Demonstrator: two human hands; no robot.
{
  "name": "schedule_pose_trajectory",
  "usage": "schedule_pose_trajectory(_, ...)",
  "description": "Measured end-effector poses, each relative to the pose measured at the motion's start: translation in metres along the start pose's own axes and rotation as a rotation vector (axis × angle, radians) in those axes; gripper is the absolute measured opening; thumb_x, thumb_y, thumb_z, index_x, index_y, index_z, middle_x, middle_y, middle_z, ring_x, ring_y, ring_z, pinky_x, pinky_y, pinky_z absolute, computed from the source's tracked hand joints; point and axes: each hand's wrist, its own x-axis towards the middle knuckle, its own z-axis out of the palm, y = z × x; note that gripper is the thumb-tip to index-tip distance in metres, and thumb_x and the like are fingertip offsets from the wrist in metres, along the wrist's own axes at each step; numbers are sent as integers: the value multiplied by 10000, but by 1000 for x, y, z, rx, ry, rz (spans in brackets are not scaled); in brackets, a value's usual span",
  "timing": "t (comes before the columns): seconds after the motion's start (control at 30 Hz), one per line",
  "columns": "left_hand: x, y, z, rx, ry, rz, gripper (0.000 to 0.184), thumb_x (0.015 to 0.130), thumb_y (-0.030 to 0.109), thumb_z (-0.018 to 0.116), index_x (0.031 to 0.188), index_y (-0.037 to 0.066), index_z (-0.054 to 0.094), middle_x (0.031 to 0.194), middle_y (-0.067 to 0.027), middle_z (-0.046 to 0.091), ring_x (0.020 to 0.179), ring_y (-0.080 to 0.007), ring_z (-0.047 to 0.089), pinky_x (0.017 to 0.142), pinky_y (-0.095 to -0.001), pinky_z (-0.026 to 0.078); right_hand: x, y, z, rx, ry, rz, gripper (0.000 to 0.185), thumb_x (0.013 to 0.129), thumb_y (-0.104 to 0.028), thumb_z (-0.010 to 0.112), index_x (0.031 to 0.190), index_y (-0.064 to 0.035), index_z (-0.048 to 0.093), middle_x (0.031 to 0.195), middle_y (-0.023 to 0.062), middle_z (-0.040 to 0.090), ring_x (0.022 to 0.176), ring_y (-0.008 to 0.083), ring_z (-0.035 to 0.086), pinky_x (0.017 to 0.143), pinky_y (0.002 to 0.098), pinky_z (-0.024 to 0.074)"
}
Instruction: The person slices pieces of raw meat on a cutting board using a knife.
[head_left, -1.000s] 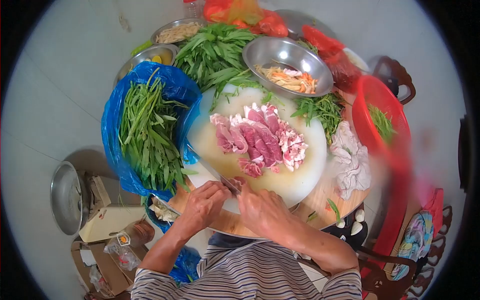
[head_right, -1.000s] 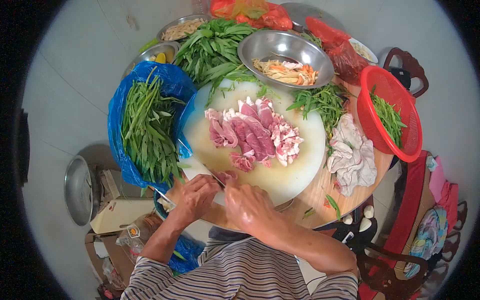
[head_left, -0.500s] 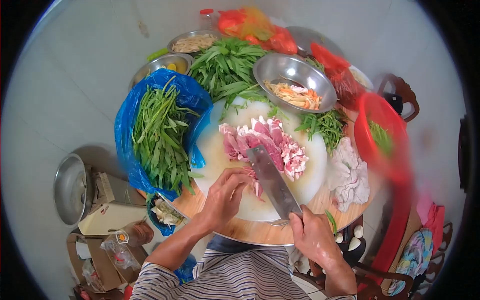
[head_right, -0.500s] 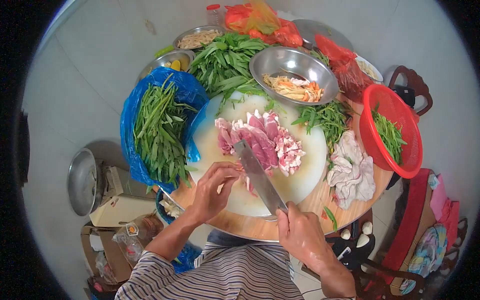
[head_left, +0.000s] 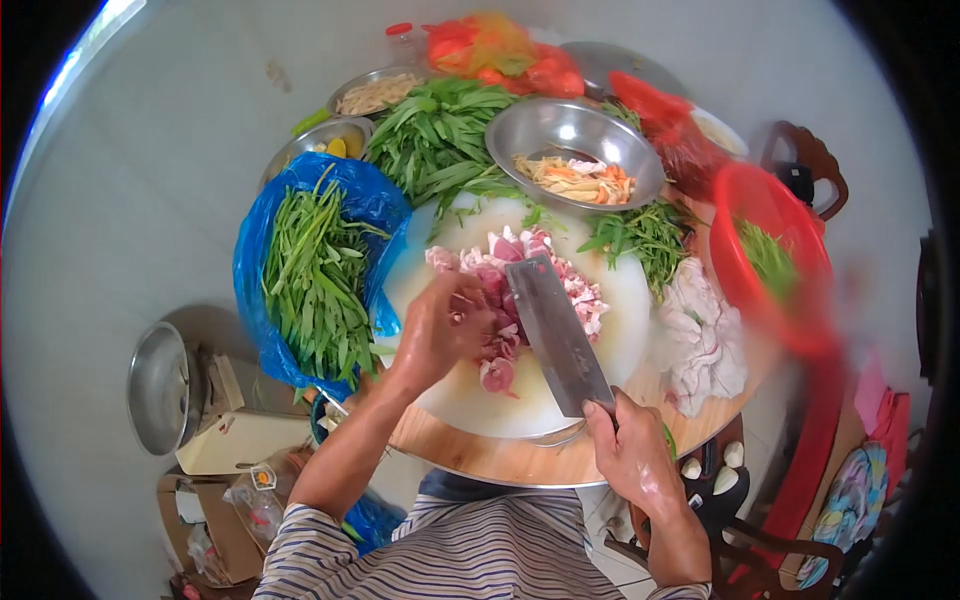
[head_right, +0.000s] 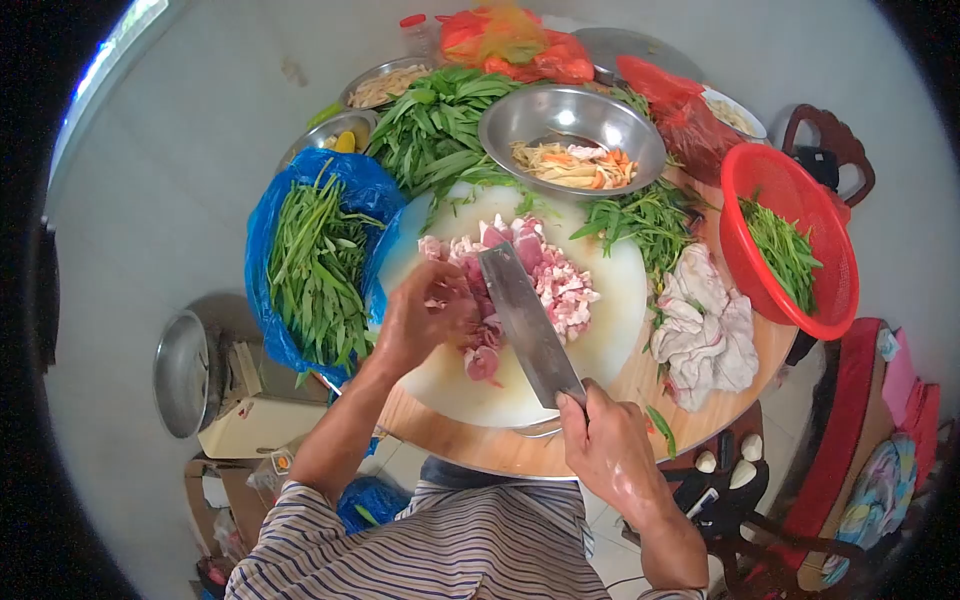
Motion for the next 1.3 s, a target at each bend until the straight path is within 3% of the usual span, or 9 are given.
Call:
schedule_pose_trajectory(0.07, 4, 9, -7, 147, 16, 9, 469, 831, 22, 884, 1249, 17, 671, 1132, -123, 724, 945, -259, 752, 822, -391, 621, -1, 7, 1, 6, -12, 48, 211, 1081, -167, 636, 1091, 36, 695, 752, 210, 698, 660, 384, 697, 651, 432, 528)
schedule_pose_trajectory(0.17, 5, 18, -5, 428, -12, 70, 520, 821, 68, 882, 1289, 30, 657, 1130, -162, 732, 955, -334, 753, 838, -436, 609, 1, 3, -2, 49, -2, 44, 263, 1080, -182, 652, 946, 43, 625, 725, 278, 678, 693, 500, 697, 646, 552, 531)
schedule_pose_trajectory(0.33, 16, -1, -1, 661, -42, 155, 563, 798, 79, 841, 1325, 42, 643, 1098, -217, 738, 974, -448, 728, 878, -478, 596, -3, 4, -4, 34, 27, -14, 259, 1082, -187, 646, 953, 37, 623, 717, 278, 673, 693, 501, 696, 636, 557, 526)
schedule_pose_trajectory(0.53, 29, -3, -42, 188, -12, -139, 480, 855, -44, 717, 1323, -9, 621, 1053, -133, 776, 917, -201, 789, 789, -347, 622, -11, 3, -6, -84, -69, -60, 256, 1081, -196, 628, 968, 33, 610, 697, 274, 662, 690, 503, 694, 647, 577, 535)
schedule_pose_trajectory(0.63, 26, 7, -63, -395, 52, -276, 459, 893, -62, 716, 1336, -37, 599, 1085, -135, 772, 923, -213, 790, 798, -344, 633, -13, 1, 3, -163, -180, -92, 269, 1069, -209, 634, 964, 39, 619, 715, 277, 671, 705, 505, 696, 669, 585, 543)
schedule_pose_trajectory(0.77, 11, 4, -76, -618, 231, -305, 404, 975, -63, 703, 1355, 4, 583, 1119, -134, 771, 950, -204, 784, 769, -321, 639, -3, -18, 16, -298, -360, -130, 268, 1064, -217, 621, 966, 32, 624, 733, 291, 690, 715, 526, 699, 706, 605, 564)
schedule_pose_trajectory(1.0, -44, -8, -48, -911, 354, -308, 353, 1015, -26, 692, 1333, 19, 546, 1183, -124, 733, 987, -231, 785, 808, -365, 704, 23, -25, 20, -480, -260, -155, 268, 1058, -182, 597, 913, 33, 664, 729, 309, 712, 707, 498, 751, 679, 552, 621)
schedule_pose_trajectory(1.17, -72, -1, -9, -1199, 494, -296, 358, 1012, -20, 709, 1322, 30, 538, 1228, -107, 674, 1102, -206, 736, 885, -395, 698, 26, -20, 10, -435, -186, -39, 277, 1056, -217, 622, 924, 24, 649, 716, 329, 669, 717, 555, 684, 721, 638, 549)
schedule_pose_trajectory(1.3, -110, 5, 17, -1026, 301, -520, 460, 1035, -29, 674, 1440, 23, 465, 1445, -140, 539, 1286, -260, 657, 1003, -456, 674, 25, -16, 10, -438, -158, -54, 268, 1054, -201, 626, 927, 33, 647, 708, 333, 655, 723, 560, 673, 721, 643, 532)
